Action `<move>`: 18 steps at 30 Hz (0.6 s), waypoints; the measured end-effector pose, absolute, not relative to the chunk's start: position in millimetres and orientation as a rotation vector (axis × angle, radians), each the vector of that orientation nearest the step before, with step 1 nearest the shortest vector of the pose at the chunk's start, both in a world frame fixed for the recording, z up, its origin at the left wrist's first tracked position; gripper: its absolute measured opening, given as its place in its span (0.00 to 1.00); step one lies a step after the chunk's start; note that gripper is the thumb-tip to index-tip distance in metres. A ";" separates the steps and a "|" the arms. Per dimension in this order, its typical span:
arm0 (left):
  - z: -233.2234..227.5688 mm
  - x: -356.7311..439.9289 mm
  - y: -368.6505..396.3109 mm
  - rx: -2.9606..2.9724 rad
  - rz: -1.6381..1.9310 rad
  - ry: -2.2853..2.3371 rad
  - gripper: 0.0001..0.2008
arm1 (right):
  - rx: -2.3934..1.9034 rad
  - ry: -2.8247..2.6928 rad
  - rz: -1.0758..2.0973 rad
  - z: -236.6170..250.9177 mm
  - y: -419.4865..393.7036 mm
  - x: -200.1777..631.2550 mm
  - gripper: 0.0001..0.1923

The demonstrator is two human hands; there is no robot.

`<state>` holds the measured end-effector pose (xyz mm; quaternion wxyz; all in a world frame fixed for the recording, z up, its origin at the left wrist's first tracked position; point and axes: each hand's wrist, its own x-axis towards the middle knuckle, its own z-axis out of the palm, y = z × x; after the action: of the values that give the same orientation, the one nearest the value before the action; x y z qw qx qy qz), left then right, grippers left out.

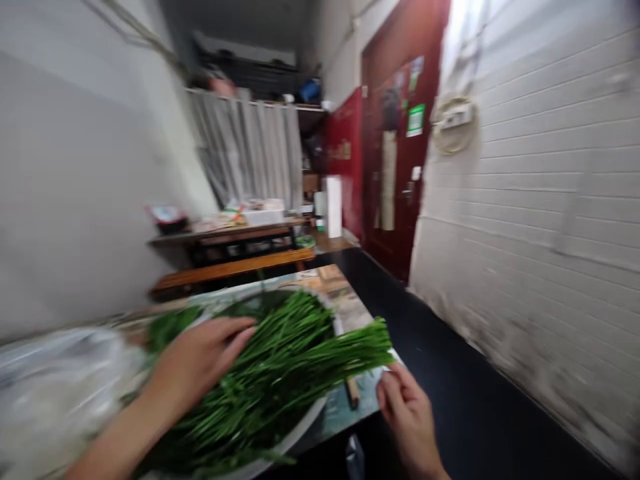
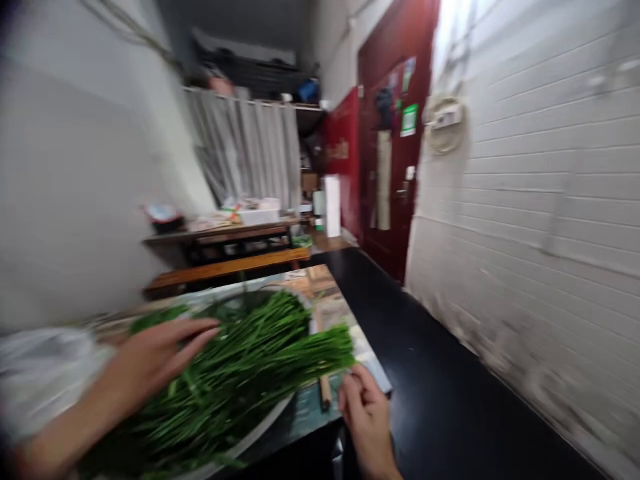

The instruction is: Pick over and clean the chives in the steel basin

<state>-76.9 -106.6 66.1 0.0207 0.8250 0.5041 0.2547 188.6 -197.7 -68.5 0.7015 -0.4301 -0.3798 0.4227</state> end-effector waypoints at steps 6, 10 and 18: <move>49.5 -17.2 -14.5 2.471 0.252 1.952 0.14 | -0.961 -0.820 1.000 -84.0 -180.6 179.3 0.16; 25.0 -4.2 10.0 2.374 0.288 2.010 0.06 | -0.998 -0.893 1.012 -68.3 -175.9 187.7 0.16; 34.8 -17.3 11.1 2.331 0.533 1.854 0.08 | -0.992 -1.127 0.939 -37.0 -161.0 194.6 0.13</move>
<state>-17.3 11.1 34.8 0.0577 0.7691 0.6118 0.1760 194.6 -161.0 -37.0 0.6330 -0.4338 -0.4925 0.4106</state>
